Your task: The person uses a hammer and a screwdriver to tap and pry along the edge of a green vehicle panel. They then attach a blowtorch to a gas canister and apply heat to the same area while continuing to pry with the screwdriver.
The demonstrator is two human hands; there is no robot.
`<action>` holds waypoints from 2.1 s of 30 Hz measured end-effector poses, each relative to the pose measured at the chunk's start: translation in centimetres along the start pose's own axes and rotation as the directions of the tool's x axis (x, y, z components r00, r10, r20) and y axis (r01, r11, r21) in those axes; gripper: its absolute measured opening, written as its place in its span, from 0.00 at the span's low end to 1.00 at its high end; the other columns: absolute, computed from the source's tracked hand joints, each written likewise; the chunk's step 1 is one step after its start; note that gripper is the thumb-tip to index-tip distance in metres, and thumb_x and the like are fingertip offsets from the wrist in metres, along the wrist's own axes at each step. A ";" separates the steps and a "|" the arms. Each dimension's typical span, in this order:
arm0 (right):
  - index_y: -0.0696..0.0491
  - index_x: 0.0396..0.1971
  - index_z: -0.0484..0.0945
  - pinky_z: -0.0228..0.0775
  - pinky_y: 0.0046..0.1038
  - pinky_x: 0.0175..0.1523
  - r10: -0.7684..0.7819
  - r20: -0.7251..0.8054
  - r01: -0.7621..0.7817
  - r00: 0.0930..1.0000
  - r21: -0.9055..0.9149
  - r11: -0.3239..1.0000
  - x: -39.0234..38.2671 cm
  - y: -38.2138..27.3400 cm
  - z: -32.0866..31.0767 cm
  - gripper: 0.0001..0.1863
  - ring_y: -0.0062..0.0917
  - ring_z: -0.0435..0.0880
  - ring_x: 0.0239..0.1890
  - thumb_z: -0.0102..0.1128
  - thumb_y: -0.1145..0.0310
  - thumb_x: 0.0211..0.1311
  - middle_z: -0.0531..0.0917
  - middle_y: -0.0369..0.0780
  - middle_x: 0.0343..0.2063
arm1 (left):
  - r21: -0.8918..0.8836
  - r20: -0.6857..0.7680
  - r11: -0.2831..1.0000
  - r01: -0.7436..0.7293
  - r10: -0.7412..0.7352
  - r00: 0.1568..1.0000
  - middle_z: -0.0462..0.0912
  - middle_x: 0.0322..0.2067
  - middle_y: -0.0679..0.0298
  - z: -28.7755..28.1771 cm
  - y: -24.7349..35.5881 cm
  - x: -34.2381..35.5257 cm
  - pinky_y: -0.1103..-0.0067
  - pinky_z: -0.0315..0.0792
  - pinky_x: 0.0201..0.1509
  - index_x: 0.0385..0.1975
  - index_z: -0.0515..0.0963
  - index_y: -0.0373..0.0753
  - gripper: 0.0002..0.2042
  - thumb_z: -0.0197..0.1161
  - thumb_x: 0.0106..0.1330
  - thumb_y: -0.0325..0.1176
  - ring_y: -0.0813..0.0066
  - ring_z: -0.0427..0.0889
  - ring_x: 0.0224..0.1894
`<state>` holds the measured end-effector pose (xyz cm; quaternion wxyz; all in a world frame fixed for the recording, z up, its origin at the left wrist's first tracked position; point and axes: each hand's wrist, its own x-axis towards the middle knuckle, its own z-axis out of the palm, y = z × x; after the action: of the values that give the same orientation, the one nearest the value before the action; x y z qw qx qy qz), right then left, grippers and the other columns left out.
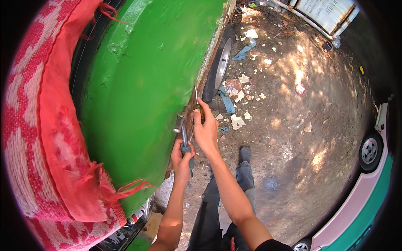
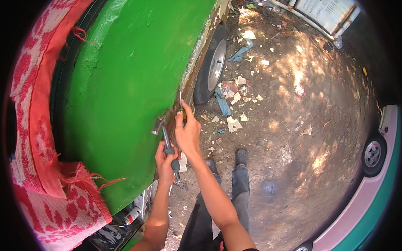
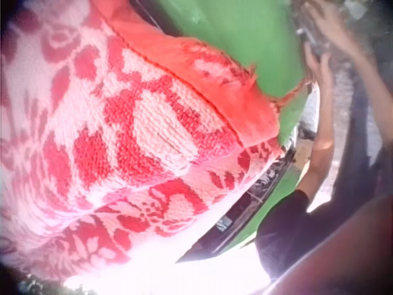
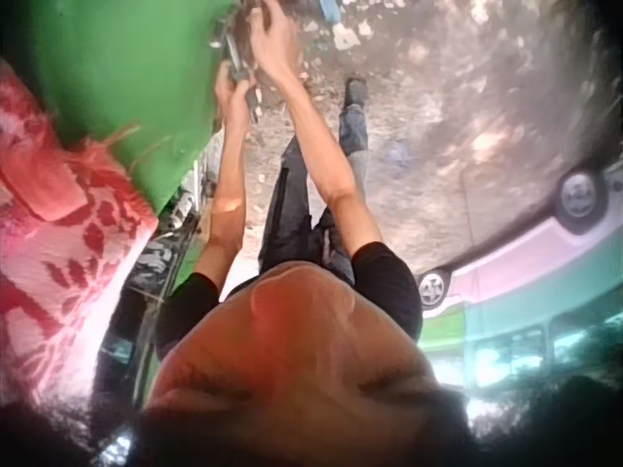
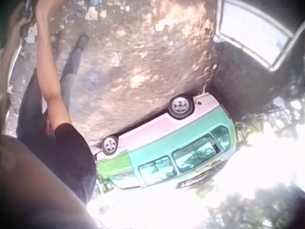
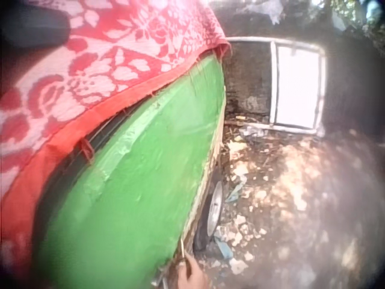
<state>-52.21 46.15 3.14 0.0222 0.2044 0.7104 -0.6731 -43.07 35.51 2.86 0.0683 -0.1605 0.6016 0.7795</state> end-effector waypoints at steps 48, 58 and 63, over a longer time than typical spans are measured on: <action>0.56 0.66 0.73 0.75 0.43 0.49 0.058 0.040 -0.060 0.997 0.052 0.997 2.4 -1.5 -1.5 0.23 0.48 0.87 0.34 0.49 0.68 0.75 0.86 0.56 0.30 | 0.135 -0.099 0.989 -0.059 0.073 0.992 0.74 0.26 0.64 3.1 0.7 1.0 0.78 0.72 0.33 0.41 0.71 0.36 0.11 0.52 0.59 0.20 0.77 0.74 0.27; 0.56 0.65 0.74 0.75 0.43 0.41 0.082 0.058 -0.088 0.995 0.115 0.990 4.1 -1.2 -1.6 0.22 0.44 0.88 0.31 0.50 0.68 0.74 0.85 0.54 0.28 | 0.143 -0.136 0.988 -0.065 0.085 0.987 0.74 0.26 0.64 3.3 0.7 1.4 0.79 0.72 0.33 0.40 0.71 0.36 0.09 0.54 0.60 0.20 0.77 0.73 0.26; 0.50 0.66 0.75 0.69 0.29 0.20 0.104 0.106 -0.116 0.989 0.111 0.987 1.1 -1.0 -1.6 0.21 0.20 0.77 0.14 0.51 0.68 0.76 0.79 0.38 0.19 | 0.098 -0.166 0.993 -0.066 0.082 0.983 0.74 0.26 0.65 3.5 0.2 1.8 0.79 0.71 0.32 0.40 0.72 0.36 0.09 0.53 0.60 0.20 0.78 0.73 0.26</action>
<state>-53.11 47.93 3.88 0.0829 0.2103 0.6554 -0.7207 -45.36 38.63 3.22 -0.0047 -0.2004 0.6461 0.7364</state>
